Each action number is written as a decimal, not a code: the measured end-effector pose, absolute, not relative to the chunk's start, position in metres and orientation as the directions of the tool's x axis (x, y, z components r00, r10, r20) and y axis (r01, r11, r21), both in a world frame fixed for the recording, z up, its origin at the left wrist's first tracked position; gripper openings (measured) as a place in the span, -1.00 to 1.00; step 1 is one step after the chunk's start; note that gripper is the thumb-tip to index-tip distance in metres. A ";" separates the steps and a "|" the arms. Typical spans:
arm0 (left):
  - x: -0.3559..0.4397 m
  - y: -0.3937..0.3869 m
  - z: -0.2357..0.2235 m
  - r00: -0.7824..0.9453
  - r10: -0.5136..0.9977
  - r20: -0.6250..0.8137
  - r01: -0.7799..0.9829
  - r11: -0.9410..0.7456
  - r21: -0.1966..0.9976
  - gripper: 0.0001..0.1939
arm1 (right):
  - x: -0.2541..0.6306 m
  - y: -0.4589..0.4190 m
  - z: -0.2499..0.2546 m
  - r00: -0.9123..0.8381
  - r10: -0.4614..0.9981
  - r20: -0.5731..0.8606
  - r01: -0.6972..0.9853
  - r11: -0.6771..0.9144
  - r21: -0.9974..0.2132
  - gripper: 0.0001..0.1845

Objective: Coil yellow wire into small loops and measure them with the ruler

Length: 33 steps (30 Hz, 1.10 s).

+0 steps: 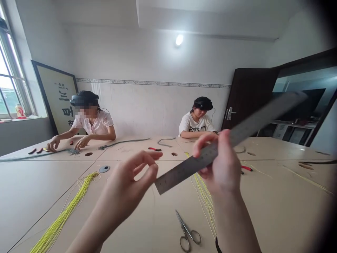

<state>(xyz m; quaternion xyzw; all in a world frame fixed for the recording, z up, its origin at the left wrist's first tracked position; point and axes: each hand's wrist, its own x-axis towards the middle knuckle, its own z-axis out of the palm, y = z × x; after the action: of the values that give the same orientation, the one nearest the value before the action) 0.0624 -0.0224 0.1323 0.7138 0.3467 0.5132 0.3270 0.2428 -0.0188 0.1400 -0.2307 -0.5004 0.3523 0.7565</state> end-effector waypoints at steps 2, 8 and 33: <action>0.056 -0.014 0.132 0.149 0.823 0.549 0.069 -0.562 0.824 -0.78 | 0.246 -0.020 0.141 0.323 0.710 0.626 -0.337 0.704 -0.625 -0.47; 0.062 -0.014 0.117 0.221 0.855 0.470 -0.270 -0.409 0.871 -0.77 | 0.251 -0.031 0.130 0.424 0.643 0.637 -0.272 0.762 -0.588 -0.48; 0.058 -0.017 0.115 0.531 0.793 0.298 -0.400 -0.076 0.913 -0.71 | 0.247 -0.032 0.122 -0.093 0.724 0.683 -0.287 0.638 -0.715 -0.87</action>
<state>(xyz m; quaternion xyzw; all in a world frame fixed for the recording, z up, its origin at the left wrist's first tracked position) 0.0579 -0.0170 0.1147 0.5765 0.1706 0.4535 0.6580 0.2471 -0.0323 0.1216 -0.1738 -0.6290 0.3886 0.6505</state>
